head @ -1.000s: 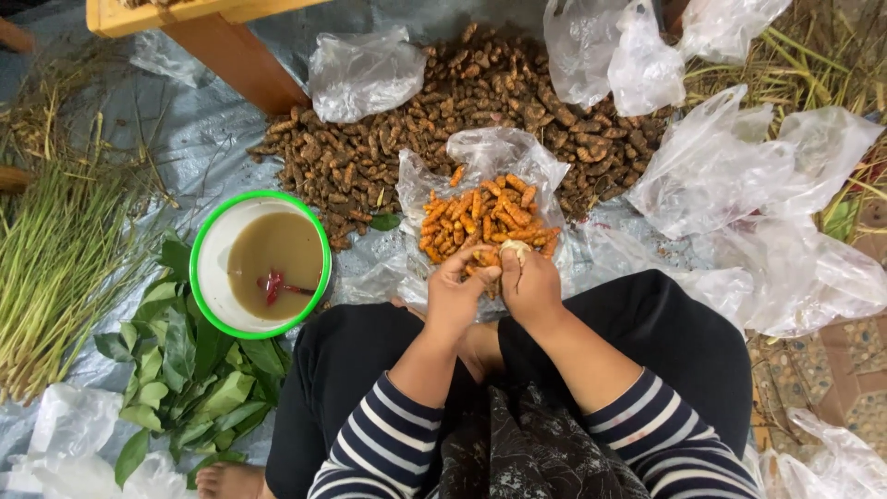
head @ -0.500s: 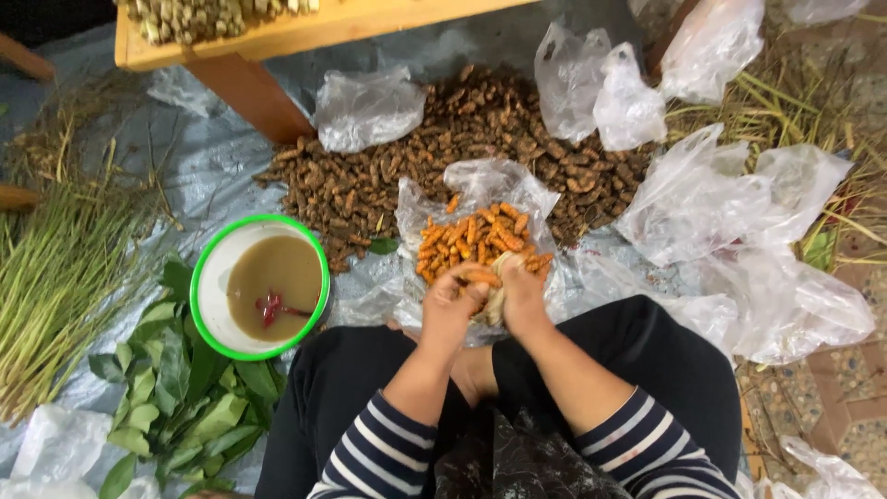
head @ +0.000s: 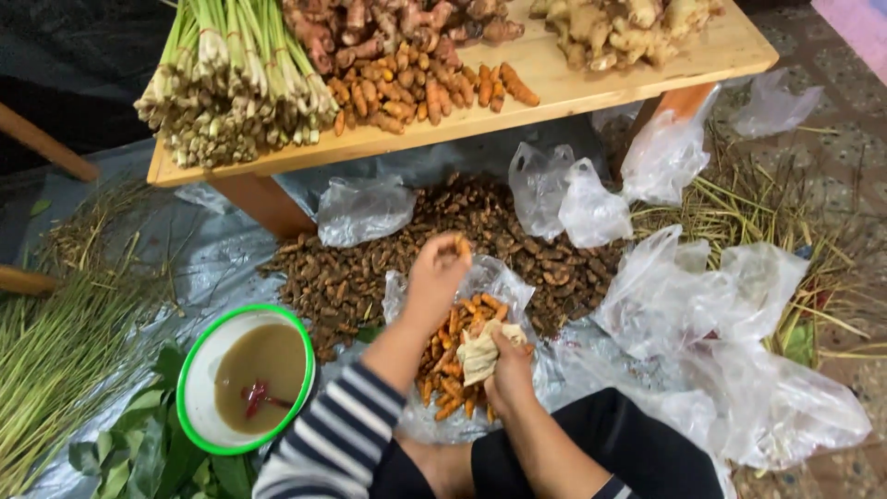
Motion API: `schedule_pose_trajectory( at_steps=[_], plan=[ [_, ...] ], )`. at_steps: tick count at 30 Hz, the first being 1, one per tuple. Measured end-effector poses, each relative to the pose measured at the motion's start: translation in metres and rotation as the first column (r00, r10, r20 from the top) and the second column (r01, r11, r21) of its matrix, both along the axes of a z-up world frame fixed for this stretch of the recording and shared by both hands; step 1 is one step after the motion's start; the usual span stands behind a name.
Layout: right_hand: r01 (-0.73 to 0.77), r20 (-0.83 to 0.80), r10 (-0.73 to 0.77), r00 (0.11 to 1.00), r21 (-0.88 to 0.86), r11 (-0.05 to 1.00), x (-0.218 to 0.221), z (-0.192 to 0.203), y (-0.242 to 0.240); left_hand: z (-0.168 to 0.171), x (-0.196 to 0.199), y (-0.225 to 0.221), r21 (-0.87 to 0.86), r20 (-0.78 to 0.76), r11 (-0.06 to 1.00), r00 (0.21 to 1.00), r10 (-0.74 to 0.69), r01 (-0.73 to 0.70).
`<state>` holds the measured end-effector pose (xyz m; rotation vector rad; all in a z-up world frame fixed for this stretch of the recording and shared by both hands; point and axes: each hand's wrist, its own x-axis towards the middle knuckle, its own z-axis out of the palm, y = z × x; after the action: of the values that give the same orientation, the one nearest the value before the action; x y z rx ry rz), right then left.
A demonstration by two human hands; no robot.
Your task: Cleaning turmeric roots by rubbing them with a cloth to remove soil and debris.
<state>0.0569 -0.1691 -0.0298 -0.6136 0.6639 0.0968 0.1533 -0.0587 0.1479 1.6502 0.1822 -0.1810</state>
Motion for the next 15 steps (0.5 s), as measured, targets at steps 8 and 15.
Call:
schedule_pose_trajectory(
  at_steps=[8,15],
  plan=[
    [-0.122,-0.160,0.132,0.978,0.073,0.990,0.012,0.047,-0.002,0.007,0.156,-0.058,0.559,0.599,0.798,0.774,-0.204,-0.222],
    [-0.106,-0.084,0.124,0.989,0.192,0.976,0.007,0.020,-0.007,0.028,0.223,-0.103,0.673,0.739,0.439,0.548,-0.391,-0.595]
  ],
)
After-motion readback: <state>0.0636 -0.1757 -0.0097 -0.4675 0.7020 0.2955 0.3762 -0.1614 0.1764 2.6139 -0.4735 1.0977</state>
